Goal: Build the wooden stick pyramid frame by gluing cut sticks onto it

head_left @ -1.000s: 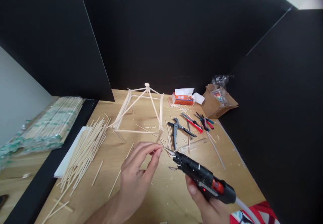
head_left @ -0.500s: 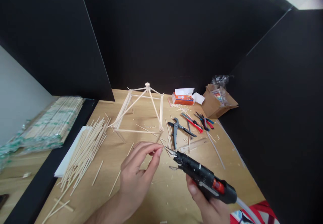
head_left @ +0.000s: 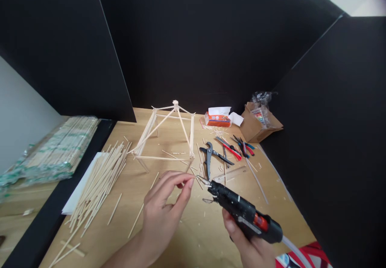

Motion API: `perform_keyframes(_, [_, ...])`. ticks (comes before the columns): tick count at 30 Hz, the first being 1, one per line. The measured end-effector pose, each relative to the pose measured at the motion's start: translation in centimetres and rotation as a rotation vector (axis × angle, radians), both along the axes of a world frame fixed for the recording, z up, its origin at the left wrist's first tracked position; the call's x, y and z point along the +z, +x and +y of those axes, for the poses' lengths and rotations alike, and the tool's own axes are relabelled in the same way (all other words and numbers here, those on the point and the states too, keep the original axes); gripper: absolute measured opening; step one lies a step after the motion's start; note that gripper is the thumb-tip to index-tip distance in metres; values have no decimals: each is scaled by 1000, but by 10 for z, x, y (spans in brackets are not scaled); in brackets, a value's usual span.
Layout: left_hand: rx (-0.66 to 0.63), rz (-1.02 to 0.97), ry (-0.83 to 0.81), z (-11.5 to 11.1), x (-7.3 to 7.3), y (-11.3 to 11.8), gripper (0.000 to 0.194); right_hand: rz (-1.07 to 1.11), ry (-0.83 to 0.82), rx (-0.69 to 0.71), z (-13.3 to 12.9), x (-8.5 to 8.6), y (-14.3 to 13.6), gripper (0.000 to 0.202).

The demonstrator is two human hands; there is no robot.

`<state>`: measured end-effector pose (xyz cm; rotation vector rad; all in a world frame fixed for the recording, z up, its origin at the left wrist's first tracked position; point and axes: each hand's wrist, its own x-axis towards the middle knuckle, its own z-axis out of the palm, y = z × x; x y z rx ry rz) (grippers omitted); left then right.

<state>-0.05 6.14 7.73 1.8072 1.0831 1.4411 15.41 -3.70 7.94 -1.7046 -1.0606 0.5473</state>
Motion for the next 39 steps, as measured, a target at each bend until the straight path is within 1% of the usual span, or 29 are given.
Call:
perform_keyframes(4, [10,-10,0,0,0,0,14,-5,-15,13,2,2,-1,41])
perform_keyframes(10, [15,-5,-11,0,-2,1,12,-68,-11,-15,3,1,2,41])
perform_keyframes(13, [11,2,6,1,-4,-1,13,-53,10,9,4,1,-1,42])
perform_keyframes(18, [9,-6,10,-1,-6,-3,16,-12,32,-45,5,0,-2,42])
perform_keyframes(23, [14,-15,-9,-1,-5,-2,16,-28,18,-4,5,1,-2,43])
perform_keyframes(28, [1,-16,-29,1,-2,-1,14,19,42,-48,5,1,-4,41])
perform_keyframes(30, [-2,-26,-31,2,-2,-1,13,9,52,-40,4,0,-4,41])
perform_keyframes(33, [-6,-48,-71,2,-3,-1,11,-26,19,-30,2,-1,-2,41])
perform_keyframes(36, [-16,-63,-124,2,-3,-1,9,-57,-11,-68,1,-2,0,42])
perform_keyframes(39, [-30,-86,-197,1,-3,-1,6,-39,1,-31,1,-3,0,41])
